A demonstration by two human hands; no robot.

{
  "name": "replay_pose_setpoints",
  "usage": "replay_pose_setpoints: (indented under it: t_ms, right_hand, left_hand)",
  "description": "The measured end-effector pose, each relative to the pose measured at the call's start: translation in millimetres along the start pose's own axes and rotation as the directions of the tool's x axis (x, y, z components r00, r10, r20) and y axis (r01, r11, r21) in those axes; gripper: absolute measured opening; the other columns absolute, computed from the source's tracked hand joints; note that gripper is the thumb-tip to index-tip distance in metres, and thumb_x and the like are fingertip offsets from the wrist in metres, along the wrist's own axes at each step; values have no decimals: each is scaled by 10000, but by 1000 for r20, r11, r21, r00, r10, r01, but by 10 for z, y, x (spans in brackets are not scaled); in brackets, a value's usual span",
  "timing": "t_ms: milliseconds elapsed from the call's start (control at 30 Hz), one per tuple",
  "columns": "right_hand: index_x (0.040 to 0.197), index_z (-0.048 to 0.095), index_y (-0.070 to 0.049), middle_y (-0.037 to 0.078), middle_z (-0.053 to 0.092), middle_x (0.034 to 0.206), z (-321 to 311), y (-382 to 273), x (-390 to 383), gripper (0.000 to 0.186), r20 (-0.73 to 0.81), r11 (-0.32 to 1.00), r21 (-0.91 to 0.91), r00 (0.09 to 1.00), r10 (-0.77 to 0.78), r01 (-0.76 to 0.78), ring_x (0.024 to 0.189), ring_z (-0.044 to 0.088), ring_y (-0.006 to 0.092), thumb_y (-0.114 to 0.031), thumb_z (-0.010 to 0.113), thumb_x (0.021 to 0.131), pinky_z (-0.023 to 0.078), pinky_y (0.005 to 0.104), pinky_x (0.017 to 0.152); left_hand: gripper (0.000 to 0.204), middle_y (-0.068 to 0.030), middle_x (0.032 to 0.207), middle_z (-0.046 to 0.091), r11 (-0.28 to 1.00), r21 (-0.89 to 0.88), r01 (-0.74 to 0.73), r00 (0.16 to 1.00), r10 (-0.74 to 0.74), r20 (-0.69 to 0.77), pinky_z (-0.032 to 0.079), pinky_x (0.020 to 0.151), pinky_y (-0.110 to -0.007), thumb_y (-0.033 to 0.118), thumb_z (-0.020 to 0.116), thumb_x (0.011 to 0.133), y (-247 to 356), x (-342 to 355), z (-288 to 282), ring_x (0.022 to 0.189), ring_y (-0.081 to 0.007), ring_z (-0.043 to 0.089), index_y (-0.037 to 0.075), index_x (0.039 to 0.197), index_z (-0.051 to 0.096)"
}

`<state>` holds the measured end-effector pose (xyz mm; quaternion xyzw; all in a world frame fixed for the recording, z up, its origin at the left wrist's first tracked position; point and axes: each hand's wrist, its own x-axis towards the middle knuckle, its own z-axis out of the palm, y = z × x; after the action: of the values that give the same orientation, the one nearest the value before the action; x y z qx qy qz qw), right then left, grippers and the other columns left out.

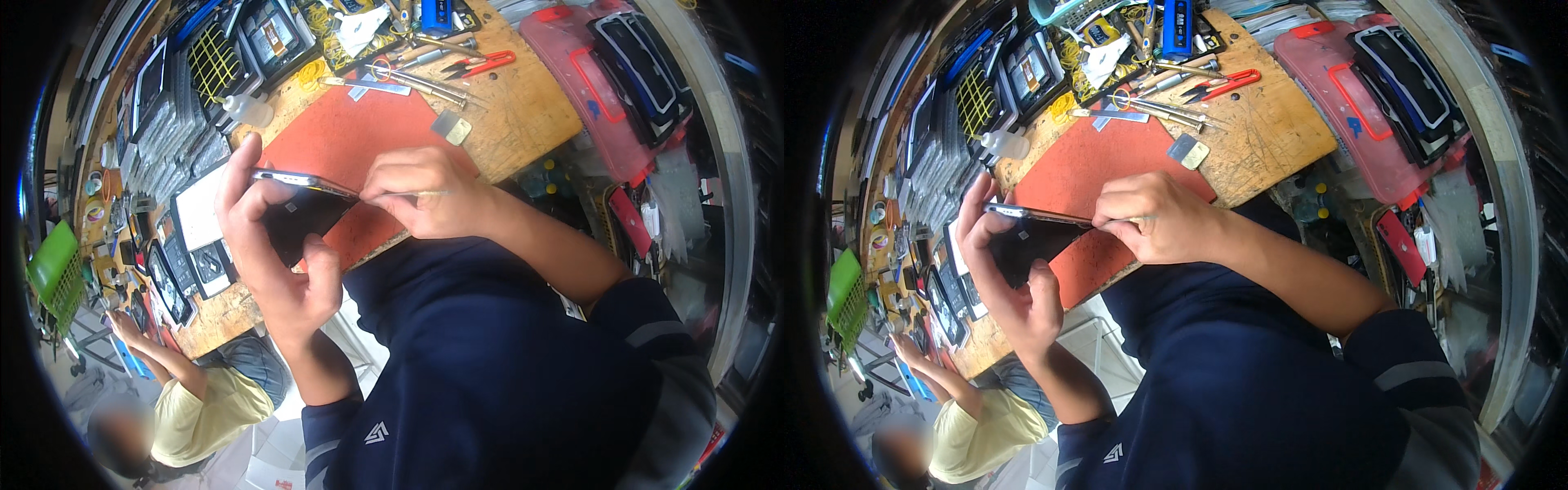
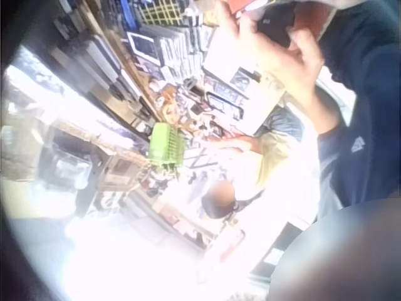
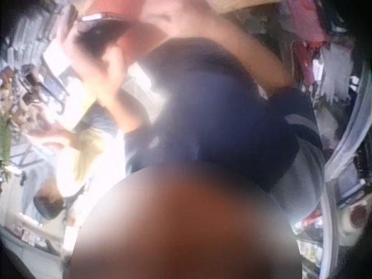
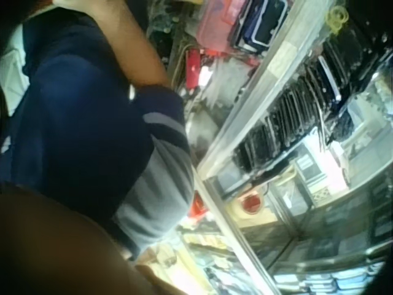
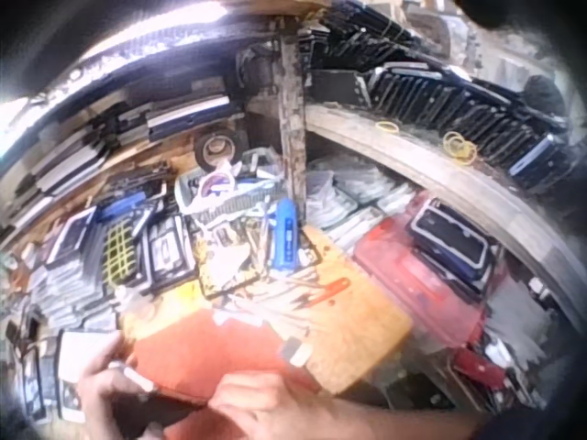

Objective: The person handles a small electronic component, then uses a metal prying tool to separate the back cover from a smartphone. They remove the cover, set it aside, and later place a small part into a plastic container near a sink.

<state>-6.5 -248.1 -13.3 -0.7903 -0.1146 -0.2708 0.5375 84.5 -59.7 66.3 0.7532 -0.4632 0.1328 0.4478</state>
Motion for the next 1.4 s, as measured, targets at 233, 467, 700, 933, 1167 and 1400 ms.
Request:
replay_pose_setpoints:
  t_ms: [233, 467, 700, 933, 1167, 1400]
  right_hand:
    - [873, 662, 5, 155, 688, 847, -41, -2, 40, 117, 63, 1000, -16, 998, 2, -1, 794, 698, 388, 95, 702, 809, 542, 458, 680]
    - [898, 674, 7, 149, 711, 860, -35, 23, 36, 107, 65, 991, 77, 992, 108, -113, 804, 715, 368, 51, 740, 826, 556, 435, 711]
    - [968, 691, 9, 133, 717, 898, -270, -146, 84, 49, -24, 965, 187, 982, 189, -182, 863, 720, 291, 15, 716, 926, 551, 386, 775]
    - [964, 681, 25, 177, 702, 908, -314, -210, 412, 68, 119, 997, 75, 993, -16, 7, 872, 711, 364, 42, 692, 899, 551, 435, 785]
    - [941, 700, 26, 205, 715, 931, -173, -199, 692, 67, 277, 999, -20, 960, 32, -27, 898, 710, 399, -15, 686, 890, 553, 463, 800]
    - [1016, 702, 0, 153, 726, 894, -275, -232, 820, 100, 296, 995, -57, 951, 94, -81, 795, 694, 283, -49, 697, 929, 535, 392, 738]
  left_hand:
    - [479, -352, 1482, 536, 999, 33, -34, 997, 32, 65, 378, 1176, -530, 58, 592, 704, 47, 101, 9, 1372, -477, 539, -17, 1177, 593]
    - [358, -287, 1494, 537, 997, -9, 72, 997, -72, 9, 534, 993, -397, 1, 710, 809, 61, 88, 41, 1316, -333, 594, -17, 1149, 598]
    - [141, -211, 1504, 501, 875, -396, 278, 875, -401, -272, 574, 1062, -457, 67, 688, 1031, -6, -104, 161, 1309, -282, 594, 7, 1084, 572]
    - [165, -180, 1368, 629, 834, 358, 419, 882, -280, -380, 472, 1029, -430, 141, 662, 1043, -102, -336, 15, 1223, -288, 612, 0, 961, 636]
    - [178, -159, 1230, 649, 780, 573, 251, 968, -193, -161, 352, 1174, -570, 184, 716, 967, -51, -411, 245, 1281, -393, 576, 45, 1075, 684]
    - [201, -148, 1094, 700, 825, 486, 287, 950, -179, -255, 337, 1181, -605, 200, 723, 954, -144, -305, 458, 1229, -409, 618, 33, 1058, 680]
